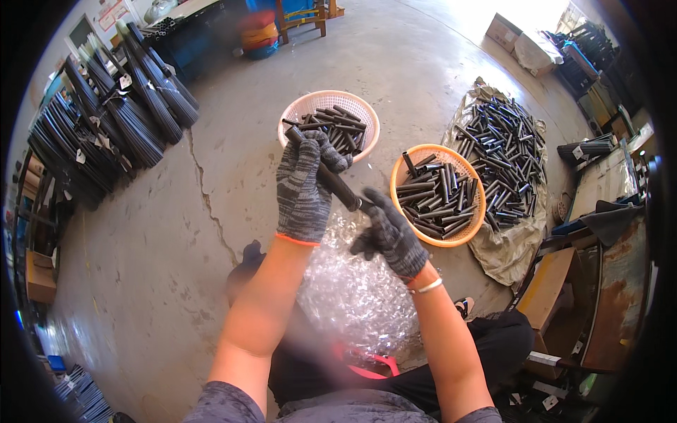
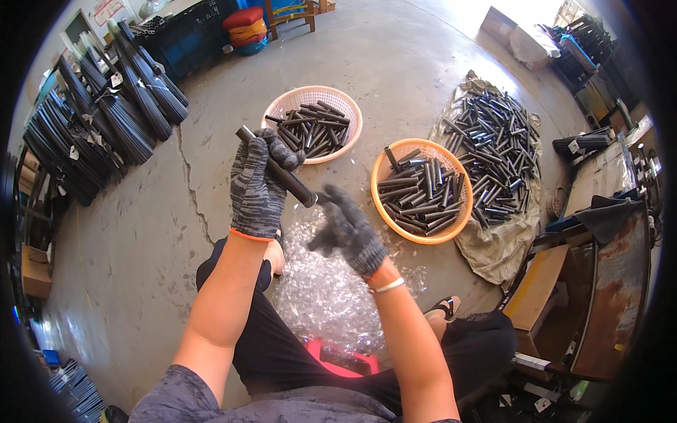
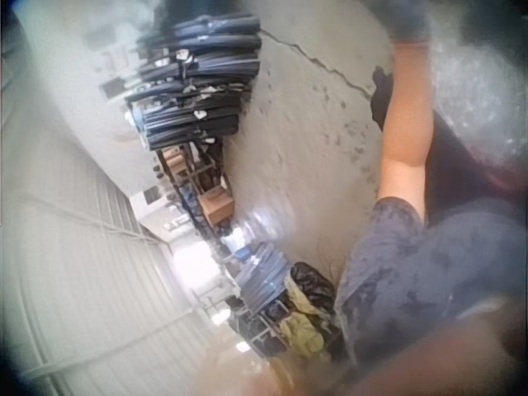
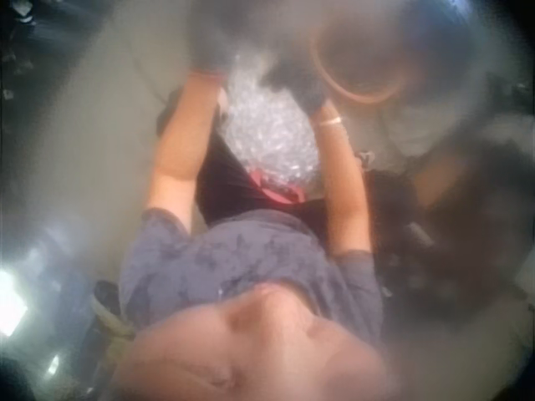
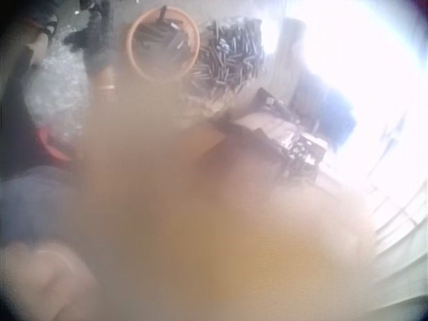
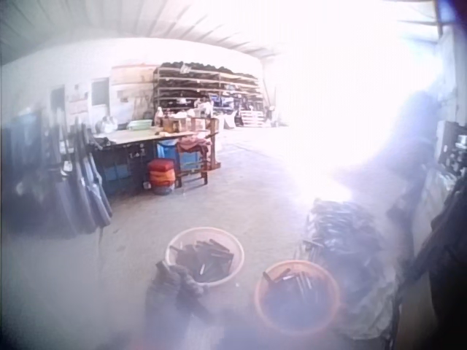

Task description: The person picks up metal pipes from a container and places them into a basket by hand, then gathers bubble wrap.

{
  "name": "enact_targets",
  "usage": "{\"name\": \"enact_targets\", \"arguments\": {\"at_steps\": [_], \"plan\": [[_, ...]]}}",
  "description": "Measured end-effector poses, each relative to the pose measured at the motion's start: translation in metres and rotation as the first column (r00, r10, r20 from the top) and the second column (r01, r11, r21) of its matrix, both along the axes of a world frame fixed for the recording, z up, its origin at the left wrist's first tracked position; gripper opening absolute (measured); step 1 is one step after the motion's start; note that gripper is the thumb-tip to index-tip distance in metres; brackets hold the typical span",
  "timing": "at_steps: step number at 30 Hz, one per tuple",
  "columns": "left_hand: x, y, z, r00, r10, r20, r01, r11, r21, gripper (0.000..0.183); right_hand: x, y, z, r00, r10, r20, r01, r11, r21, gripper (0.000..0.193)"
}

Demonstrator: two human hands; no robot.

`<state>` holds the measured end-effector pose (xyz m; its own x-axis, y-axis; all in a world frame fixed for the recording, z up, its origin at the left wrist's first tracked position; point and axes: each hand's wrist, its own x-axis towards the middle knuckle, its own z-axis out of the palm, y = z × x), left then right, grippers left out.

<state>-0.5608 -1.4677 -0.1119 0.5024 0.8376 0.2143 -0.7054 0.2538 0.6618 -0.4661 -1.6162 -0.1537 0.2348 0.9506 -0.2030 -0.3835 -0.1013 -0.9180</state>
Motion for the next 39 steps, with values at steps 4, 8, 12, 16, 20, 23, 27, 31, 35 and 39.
{"name": "enact_targets", "arguments": {"at_steps": [4,8,12,16,20,23,27,31,35,39], "plan": [[0.002,-0.004,0.003,0.999,-0.029,-0.013,0.03,0.999,0.015,0.017,-0.028,0.005,0.001,0.872,0.041,-0.487,-0.005,0.997,0.075,0.035],[0.003,-0.009,0.009,0.999,-0.033,-0.026,0.034,0.999,0.041,0.013,-0.004,-0.093,-0.196,0.49,-0.012,0.872,0.157,0.985,-0.075,0.026],[0.002,-0.005,0.007,1.0,0.01,-0.009,-0.01,1.0,0.011,0.012,0.015,-0.161,-0.24,0.276,0.906,0.321,-0.016,0.339,-0.941,0.035],[0.002,-0.009,0.004,1.0,-0.01,-0.028,0.01,1.0,0.015,0.012,0.027,-0.107,-0.186,0.841,0.25,0.48,0.074,0.825,-0.56,0.044],[0.007,-0.007,-0.005,0.999,-0.048,-0.005,0.048,0.999,-0.021,0.012,-0.008,-0.007,-0.012,0.985,-0.167,-0.04,0.165,0.985,-0.054,0.041],[0.014,-0.011,-0.004,0.999,-0.052,0.008,0.052,0.998,-0.022,0.014,-0.023,0.0,-0.012,0.971,0.089,-0.223,-0.054,0.986,0.157,0.035],[0.008,-0.008,0.002,0.998,-0.051,-0.032,0.052,0.998,0.023,0.02,-0.019,-0.078,-0.166,0.275,0.282,0.919,-0.106,0.959,-0.263,0.023],[0.016,-0.007,-0.013,0.997,-0.07,-0.038,0.07,0.997,-0.011,0.018,-0.015,-0.195,-0.226,0.189,0.954,0.231,-0.033,0.241,-0.97,0.034],[0.009,-0.006,-0.01,0.997,-0.045,-0.055,0.046,0.999,0.013,0.019,0.002,-0.18,-0.202,0.259,0.891,0.373,-0.088,0.406,-0.909,0.035],[0.03,-0.022,-0.011,0.98,-0.165,-0.108,0.151,0.981,-0.124,0.022,0.019,-0.105,-0.153,0.729,0.067,0.681,0.2,0.931,-0.306,0.032]]}}
